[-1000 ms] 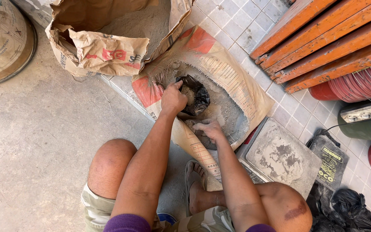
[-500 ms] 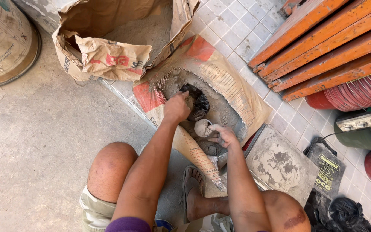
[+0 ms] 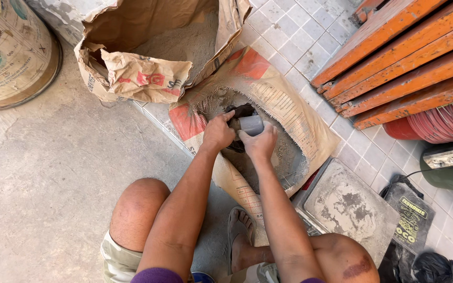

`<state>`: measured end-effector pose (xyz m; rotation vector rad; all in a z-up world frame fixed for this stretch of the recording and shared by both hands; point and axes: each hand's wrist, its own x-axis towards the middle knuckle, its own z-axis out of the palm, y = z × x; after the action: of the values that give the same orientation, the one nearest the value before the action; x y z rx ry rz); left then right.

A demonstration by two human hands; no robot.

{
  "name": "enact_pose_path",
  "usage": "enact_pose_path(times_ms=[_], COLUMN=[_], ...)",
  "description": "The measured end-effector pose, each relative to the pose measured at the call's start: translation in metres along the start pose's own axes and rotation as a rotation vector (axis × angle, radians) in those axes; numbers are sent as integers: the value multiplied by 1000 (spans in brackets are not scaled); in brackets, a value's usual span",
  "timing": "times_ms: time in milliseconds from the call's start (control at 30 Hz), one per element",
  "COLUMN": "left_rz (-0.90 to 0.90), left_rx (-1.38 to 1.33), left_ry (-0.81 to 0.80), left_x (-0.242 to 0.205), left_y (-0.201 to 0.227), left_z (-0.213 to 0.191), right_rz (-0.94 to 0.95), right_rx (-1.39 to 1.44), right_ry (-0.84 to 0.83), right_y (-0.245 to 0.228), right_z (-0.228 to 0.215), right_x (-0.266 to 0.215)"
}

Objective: The person uses their hands to scoop powder from a large bag into small black plastic bags, which they then weigh on a digital scale and tie shut.

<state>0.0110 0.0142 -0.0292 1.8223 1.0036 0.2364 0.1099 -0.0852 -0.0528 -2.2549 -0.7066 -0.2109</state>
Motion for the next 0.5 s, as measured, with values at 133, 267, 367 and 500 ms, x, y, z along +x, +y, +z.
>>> enact_pose_path(times_ms=[133, 267, 367, 500], left_rz=[-8, -9, -23, -51], left_rx=[53, 46, 62, 51], left_ry=[-5, 6, -10, 4], left_x=[6, 7, 3, -3], left_y=[-10, -11, -5, -2], left_z=[1, -1, -4, -7], right_rz=[-116, 190, 630, 577], right_rx=[-25, 133, 469, 571], right_ry=[104, -7, -140, -119], right_y=[9, 0, -9, -2], right_z=[15, 2, -37, -59], right_x=[-5, 7, 3, 1])
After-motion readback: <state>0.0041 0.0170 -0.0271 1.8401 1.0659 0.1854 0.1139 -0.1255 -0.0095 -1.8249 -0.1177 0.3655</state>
